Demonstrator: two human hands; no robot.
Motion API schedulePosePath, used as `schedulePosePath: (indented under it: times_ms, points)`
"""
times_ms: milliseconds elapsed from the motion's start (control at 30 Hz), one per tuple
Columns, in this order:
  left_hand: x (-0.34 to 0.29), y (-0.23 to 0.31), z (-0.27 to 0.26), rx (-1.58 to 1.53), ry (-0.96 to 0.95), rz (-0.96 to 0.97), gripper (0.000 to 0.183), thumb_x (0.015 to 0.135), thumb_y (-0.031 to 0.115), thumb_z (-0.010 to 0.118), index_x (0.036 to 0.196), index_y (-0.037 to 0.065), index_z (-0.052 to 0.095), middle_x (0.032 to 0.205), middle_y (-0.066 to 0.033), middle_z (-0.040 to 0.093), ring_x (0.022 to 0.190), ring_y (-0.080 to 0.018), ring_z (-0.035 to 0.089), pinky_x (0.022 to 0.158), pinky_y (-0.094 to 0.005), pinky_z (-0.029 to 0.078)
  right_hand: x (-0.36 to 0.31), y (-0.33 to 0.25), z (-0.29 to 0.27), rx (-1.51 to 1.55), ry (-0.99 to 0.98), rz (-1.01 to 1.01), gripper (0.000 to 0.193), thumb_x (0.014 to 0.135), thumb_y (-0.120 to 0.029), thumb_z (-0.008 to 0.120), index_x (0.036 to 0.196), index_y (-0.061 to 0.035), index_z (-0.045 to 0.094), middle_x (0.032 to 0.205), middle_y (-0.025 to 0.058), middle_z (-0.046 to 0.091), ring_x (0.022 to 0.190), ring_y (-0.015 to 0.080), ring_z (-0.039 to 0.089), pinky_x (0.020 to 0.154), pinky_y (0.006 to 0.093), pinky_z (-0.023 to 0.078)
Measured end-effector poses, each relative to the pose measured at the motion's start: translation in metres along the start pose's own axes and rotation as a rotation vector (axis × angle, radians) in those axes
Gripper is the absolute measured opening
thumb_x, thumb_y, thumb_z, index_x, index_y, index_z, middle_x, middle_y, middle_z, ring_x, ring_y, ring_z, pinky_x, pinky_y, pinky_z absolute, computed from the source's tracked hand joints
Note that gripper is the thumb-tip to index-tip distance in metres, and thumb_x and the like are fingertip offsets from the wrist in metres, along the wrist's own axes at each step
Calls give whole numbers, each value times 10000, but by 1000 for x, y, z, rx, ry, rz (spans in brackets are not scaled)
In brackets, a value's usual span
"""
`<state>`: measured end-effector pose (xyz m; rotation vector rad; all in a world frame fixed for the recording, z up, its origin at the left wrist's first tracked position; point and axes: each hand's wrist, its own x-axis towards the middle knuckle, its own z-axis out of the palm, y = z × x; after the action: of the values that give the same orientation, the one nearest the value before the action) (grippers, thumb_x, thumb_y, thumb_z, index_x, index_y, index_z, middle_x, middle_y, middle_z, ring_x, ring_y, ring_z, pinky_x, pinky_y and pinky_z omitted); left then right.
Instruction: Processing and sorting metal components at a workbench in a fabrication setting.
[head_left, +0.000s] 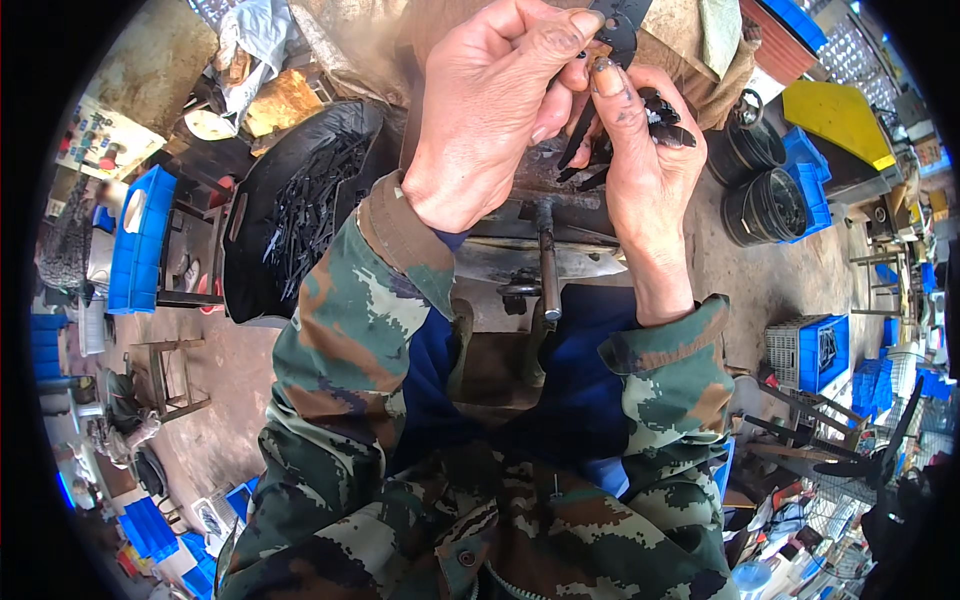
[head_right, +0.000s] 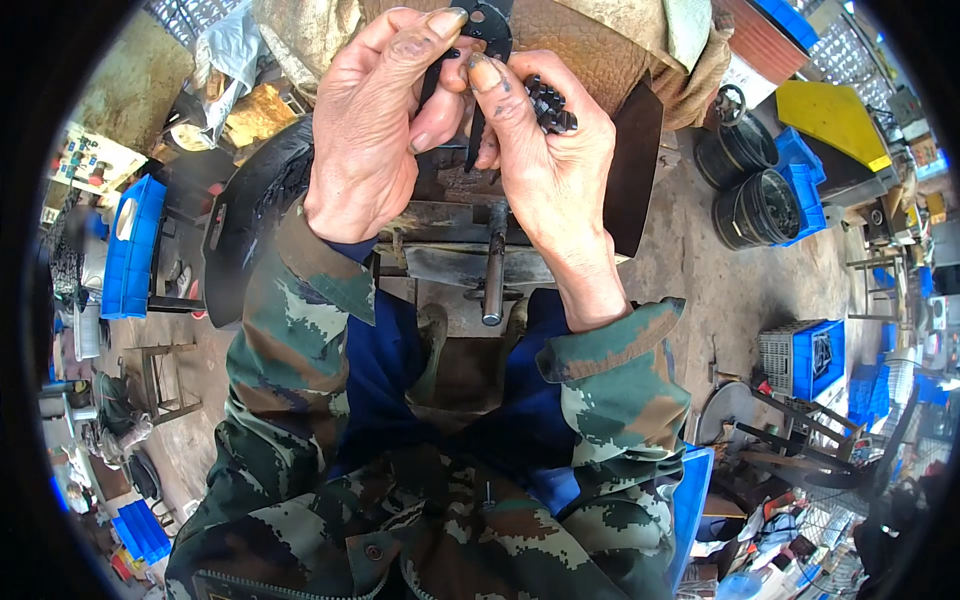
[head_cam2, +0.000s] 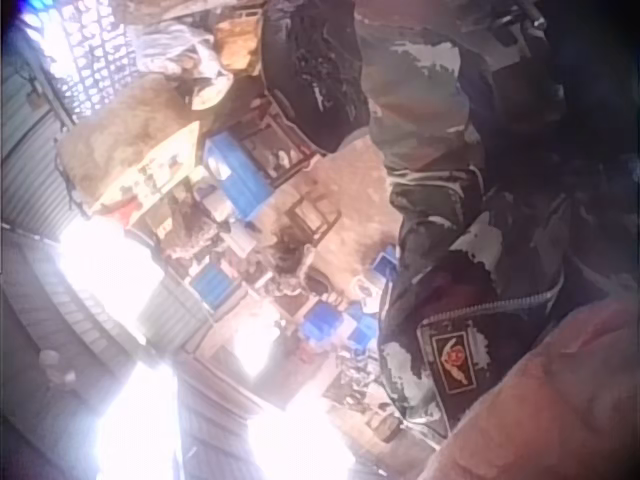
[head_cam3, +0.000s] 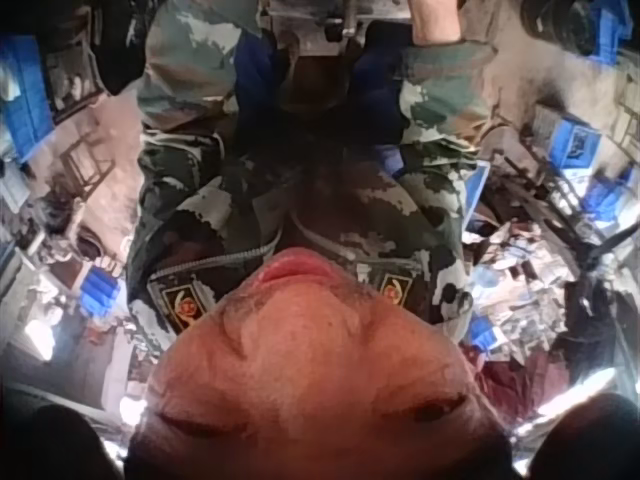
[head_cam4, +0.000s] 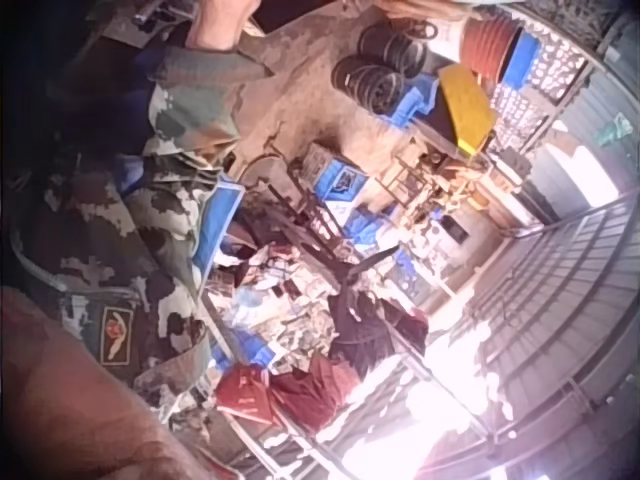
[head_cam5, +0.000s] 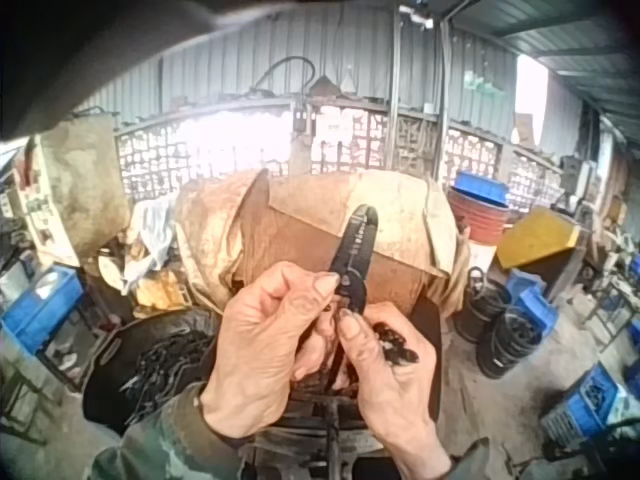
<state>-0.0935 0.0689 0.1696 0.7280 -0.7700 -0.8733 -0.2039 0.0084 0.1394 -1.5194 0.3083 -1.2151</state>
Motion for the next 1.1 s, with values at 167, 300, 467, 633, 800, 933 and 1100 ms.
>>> schedulePosePath:
  times_ms: [167,300,467,633,800,933,1100]
  points:
    - [0,-1,0,-5,3,17,190,977,171,594,829,64,540,686,-15,566,440,-55,429,393,-193,316,0,1,2,30,0,-3,215,948,-233,650,943,-17,640,653,-9,575,551,39,520,491,195,409]
    - [1,-3,-3,-5,-1,24,179,977,164,593,838,61,545,687,-14,565,442,-54,430,394,-193,315,0,5,1,26,0,-2,212,950,-227,646,947,-15,641,661,-12,576,552,38,519,491,193,409]
    - [8,-8,-19,66,-54,120,151,972,186,594,919,45,596,705,-13,592,441,-50,375,403,-214,263,6,10,6,21,-12,-8,205,950,-222,646,952,-17,647,673,-13,585,552,33,515,486,192,408]
    - [9,-10,-22,34,-80,134,139,968,190,600,954,53,582,726,-17,599,449,-47,374,407,-213,269,6,9,7,14,-10,2,206,948,-225,649,951,-19,650,686,-11,600,552,29,513,480,192,405]
    - [9,-11,-21,44,-76,120,143,969,194,601,957,54,576,728,-17,600,451,-48,377,407,-213,268,6,11,4,5,-24,3,199,948,-220,649,954,-21,654,688,-13,607,551,27,511,481,193,408]
    - [7,-12,-20,40,-79,115,154,966,199,606,960,46,582,725,-15,598,450,-49,379,405,-217,265,5,10,4,-31,-4,-28,198,947,-217,651,959,-19,657,697,-16,614,551,28,511,485,195,415]
    - [8,-10,-20,55,-78,105,161,966,199,606,962,39,587,721,-10,592,451,-48,378,406,-217,264,6,8,2,-29,-31,-29,209,947,-224,651,962,-16,654,699,-16,615,550,27,511,486,192,415]
